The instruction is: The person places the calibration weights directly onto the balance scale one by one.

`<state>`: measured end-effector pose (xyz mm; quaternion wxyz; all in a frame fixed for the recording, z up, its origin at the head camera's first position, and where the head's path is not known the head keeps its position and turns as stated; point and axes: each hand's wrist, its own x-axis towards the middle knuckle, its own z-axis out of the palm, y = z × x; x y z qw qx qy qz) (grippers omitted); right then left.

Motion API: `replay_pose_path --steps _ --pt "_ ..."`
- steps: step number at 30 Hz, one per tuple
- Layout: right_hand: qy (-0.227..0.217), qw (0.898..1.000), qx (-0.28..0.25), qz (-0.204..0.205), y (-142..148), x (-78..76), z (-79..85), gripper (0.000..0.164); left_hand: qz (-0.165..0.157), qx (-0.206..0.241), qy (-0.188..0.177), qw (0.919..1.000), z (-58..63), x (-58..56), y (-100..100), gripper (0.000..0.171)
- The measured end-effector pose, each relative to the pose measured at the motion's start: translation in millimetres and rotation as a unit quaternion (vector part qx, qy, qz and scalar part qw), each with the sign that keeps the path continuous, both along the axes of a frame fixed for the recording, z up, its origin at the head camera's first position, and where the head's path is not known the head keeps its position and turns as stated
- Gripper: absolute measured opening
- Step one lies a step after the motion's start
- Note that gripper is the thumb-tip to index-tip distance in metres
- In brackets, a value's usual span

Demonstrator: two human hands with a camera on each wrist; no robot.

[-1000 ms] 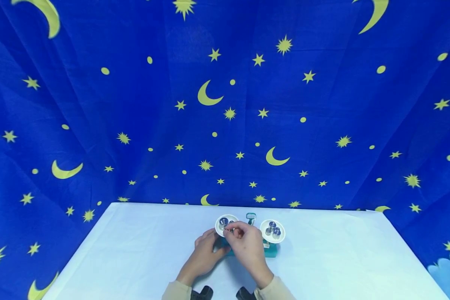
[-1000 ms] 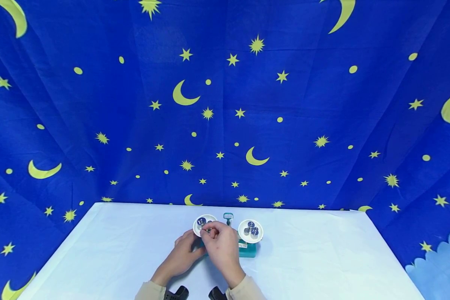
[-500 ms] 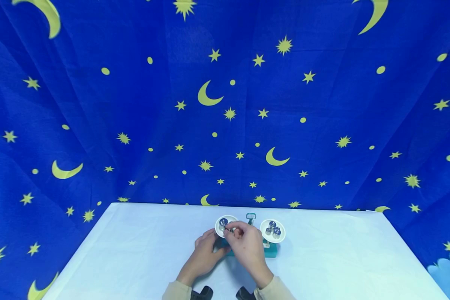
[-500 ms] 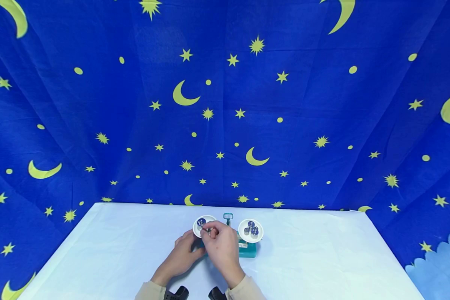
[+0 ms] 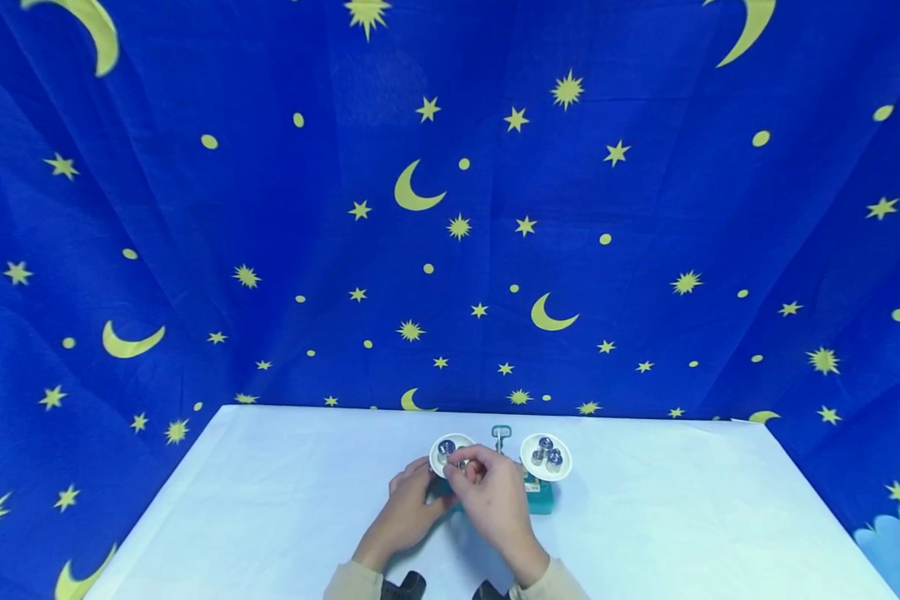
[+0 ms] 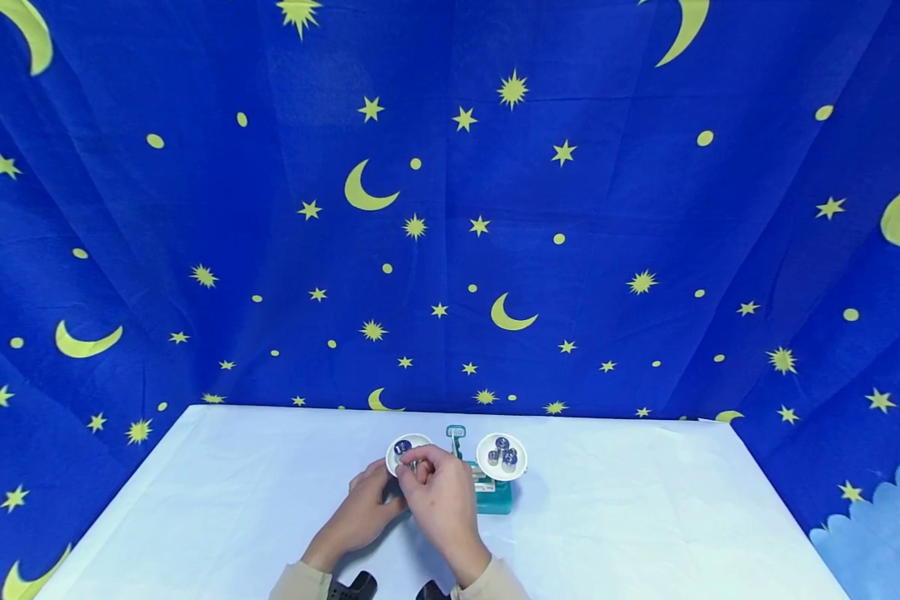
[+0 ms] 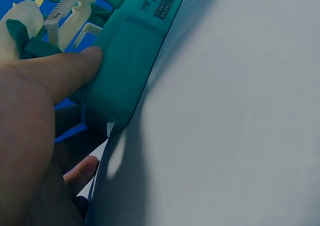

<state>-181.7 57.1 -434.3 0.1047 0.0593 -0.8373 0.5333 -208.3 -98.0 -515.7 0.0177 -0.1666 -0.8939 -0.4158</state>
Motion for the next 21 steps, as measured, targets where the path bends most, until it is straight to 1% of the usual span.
replay_pose_path --steps 4,8,15,21 --pt "-0.004 1.0 0.0 0.003 0 2.9 1.7 0.008 0.0 0.001 -0.009 1.0 0.0 -0.8 0 0.068" --pt "-0.006 1.0 -0.001 0.006 2 5.4 1.3 0.008 0.0 -0.002 -0.006 1.0 -0.8 -1.4 0 0.068" --pt "0.011 1.0 0.009 0.007 10 11.0 -1.4 0.006 0.007 -0.002 0.005 1.0 -3.0 -1.3 1 0.064" --pt "0.02 1.0 0.008 0.01 24 16.2 -4.3 0.009 0.01 0.007 0.005 0.9999 -5.9 -2.1 0 0.068"
